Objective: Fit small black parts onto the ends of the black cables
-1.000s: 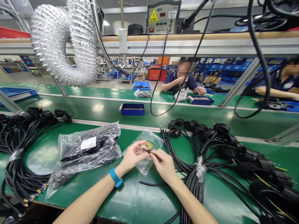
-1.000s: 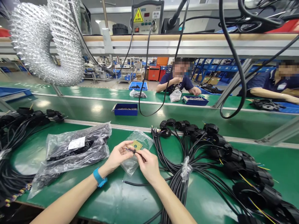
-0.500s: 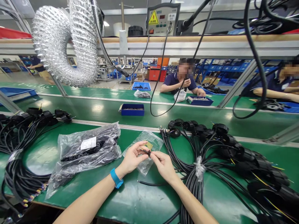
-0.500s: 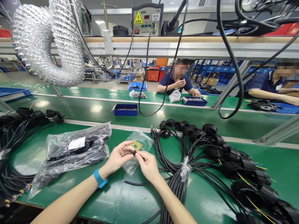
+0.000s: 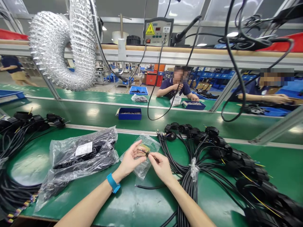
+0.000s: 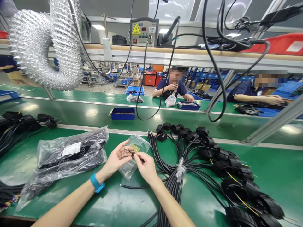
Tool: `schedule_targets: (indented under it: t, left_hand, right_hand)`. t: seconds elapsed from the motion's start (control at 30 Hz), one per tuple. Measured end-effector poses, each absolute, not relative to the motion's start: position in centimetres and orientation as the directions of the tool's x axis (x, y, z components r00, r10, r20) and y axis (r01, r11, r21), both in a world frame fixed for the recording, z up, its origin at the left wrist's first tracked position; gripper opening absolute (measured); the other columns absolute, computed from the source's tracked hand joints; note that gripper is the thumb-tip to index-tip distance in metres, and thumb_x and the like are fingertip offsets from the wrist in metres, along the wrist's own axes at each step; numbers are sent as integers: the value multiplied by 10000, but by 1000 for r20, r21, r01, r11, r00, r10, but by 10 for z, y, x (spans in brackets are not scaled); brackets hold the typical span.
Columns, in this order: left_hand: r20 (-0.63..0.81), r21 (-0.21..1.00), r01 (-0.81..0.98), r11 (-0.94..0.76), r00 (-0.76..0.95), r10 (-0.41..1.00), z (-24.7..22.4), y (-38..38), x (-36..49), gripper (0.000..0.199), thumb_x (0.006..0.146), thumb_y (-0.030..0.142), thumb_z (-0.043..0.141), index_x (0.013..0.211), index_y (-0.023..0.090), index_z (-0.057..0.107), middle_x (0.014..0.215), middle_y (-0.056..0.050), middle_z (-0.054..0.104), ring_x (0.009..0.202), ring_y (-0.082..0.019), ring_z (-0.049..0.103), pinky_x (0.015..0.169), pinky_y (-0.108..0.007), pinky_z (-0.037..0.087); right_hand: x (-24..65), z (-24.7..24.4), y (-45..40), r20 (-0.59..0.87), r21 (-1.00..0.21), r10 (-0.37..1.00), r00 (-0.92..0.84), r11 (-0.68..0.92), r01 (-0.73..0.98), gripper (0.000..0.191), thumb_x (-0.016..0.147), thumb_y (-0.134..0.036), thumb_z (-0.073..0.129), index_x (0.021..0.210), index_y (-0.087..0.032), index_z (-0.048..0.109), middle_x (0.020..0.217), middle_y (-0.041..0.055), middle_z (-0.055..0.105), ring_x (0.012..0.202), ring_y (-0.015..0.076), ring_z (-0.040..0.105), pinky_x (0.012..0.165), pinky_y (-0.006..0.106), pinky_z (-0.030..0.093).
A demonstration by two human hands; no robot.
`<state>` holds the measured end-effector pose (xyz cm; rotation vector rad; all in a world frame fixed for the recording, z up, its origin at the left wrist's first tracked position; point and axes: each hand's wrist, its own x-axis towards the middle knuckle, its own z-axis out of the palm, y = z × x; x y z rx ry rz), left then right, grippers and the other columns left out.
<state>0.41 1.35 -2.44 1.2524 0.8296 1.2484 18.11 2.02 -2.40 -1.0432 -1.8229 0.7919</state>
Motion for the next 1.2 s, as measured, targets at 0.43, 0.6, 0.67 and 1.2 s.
schedule_targets:
  t: [0.43,0.6,0.67,1.2]
  left_hand:
    - [80,619,517,-591,707,703,-24,-16,6,262,719,418,700,758,184,589,745,16,589,676,-112,462,602,-237,275]
    - [107,583,513,-630,720,686,-29,-16,6,92,730,239,610,734,181,538,751,24,577,678,-110,460,612,-241,291]
    - [126,577,519,-631,707,696,-29,-15,6,90,734,235,595,739,181,523,741,26,568,672,-111,450,614,-243,294]
    - [236,663,541,-516,503,831,-25,-3,1,83,839,262,572,820,183,551,790,31,587,747,-105,502,689,-229,322]
  right_hand:
    - [226,18,107,505,-505,858,91,209,838,237,864,-375,544,838,-192,692,803,18,621,680,123,539,626,250,344]
    - [245,-28,143,376,-500,919,120,92,861,242,828,-336,565,750,-148,697,757,65,640,647,162,554,580,262,313]
    - [249,-42,146,370,-533,921,121,104,840,262,848,-340,542,784,-138,695,743,61,647,638,159,563,587,257,344]
    - [247,-37,135,396,-503,916,62,160,849,327,846,-411,565,930,-126,703,870,78,599,728,184,568,653,300,415]
